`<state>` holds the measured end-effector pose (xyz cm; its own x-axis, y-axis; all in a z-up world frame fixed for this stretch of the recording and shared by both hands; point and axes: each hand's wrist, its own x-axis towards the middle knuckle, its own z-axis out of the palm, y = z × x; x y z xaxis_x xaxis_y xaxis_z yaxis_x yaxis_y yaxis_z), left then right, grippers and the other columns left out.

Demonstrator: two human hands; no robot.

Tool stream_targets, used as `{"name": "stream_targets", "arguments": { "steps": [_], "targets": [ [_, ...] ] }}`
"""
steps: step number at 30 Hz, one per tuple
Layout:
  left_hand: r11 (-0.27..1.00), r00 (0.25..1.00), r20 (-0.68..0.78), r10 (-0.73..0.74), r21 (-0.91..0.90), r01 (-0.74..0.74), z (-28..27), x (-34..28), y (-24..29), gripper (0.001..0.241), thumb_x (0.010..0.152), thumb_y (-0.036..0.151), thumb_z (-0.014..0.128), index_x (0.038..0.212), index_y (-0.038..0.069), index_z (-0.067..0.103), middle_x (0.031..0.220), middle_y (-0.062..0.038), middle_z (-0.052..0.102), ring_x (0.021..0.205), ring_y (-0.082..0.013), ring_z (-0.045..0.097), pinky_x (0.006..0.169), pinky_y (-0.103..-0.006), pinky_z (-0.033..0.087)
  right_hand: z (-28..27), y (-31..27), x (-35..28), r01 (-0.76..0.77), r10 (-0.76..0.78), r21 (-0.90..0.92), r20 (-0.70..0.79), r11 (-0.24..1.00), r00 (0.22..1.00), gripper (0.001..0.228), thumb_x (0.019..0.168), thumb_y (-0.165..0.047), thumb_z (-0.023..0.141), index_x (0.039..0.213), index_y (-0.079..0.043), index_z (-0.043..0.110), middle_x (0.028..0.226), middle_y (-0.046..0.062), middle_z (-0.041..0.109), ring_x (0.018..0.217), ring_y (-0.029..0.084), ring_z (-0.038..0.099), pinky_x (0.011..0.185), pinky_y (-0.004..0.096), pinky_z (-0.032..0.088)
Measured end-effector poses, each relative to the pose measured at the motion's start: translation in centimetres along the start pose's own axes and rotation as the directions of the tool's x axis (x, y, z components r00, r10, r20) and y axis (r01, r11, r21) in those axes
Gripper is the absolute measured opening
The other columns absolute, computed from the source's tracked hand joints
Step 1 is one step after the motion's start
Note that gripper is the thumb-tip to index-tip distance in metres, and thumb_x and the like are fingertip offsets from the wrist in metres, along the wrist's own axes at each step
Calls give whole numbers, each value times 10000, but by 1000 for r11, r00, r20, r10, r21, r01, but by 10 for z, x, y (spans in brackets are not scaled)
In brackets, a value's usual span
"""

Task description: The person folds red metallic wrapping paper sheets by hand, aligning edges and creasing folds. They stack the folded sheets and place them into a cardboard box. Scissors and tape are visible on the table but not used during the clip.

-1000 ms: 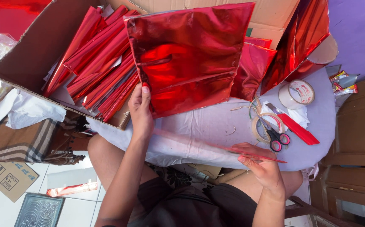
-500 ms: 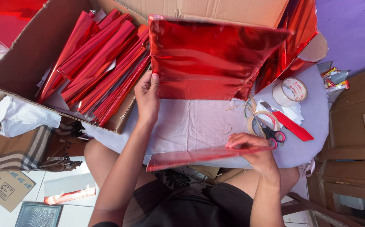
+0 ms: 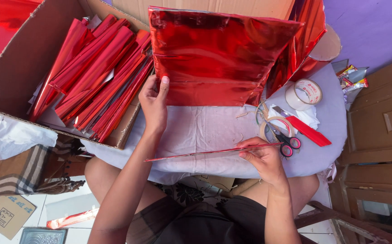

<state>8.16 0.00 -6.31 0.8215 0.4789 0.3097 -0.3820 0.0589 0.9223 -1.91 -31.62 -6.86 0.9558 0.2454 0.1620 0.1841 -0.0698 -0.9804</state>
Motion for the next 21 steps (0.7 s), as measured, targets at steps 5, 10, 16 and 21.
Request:
{"name": "stream_targets", "arguments": {
  "steps": [5,10,16,21],
  "targets": [
    [998,999,-15,-43,-43,42,6,7,-8,158,1021,268,709,968,122,740,743,69,538,757,-30,464,758,-207,446,3,25,-7,3,-3,-12,-6,1000,1000,187,824,-80,832,975,6,761,906,143,804,891,179,744,844,347,581],
    [997,997,-62,-53,-64,49,6,6,-12,164,996,267,738,918,124,746,699,63,511,731,-37,437,735,-203,422,9,11,-8,65,-65,6,21,998,998,123,851,-81,803,922,10,757,919,169,781,919,215,727,859,366,567],
    [998,997,-69,-36,-50,33,10,1,7,161,988,270,745,935,119,757,699,63,522,748,-37,433,749,-208,427,9,12,-8,72,-73,9,28,997,997,127,849,-77,800,920,21,762,935,177,778,939,219,728,869,368,569],
    [999,998,-58,-33,-45,31,5,3,-18,174,991,283,744,932,121,755,680,62,492,720,-44,421,713,-200,403,7,10,-10,40,-41,46,16,998,999,175,836,-54,802,973,40,746,967,197,787,952,222,737,872,368,578]
  ]
}}
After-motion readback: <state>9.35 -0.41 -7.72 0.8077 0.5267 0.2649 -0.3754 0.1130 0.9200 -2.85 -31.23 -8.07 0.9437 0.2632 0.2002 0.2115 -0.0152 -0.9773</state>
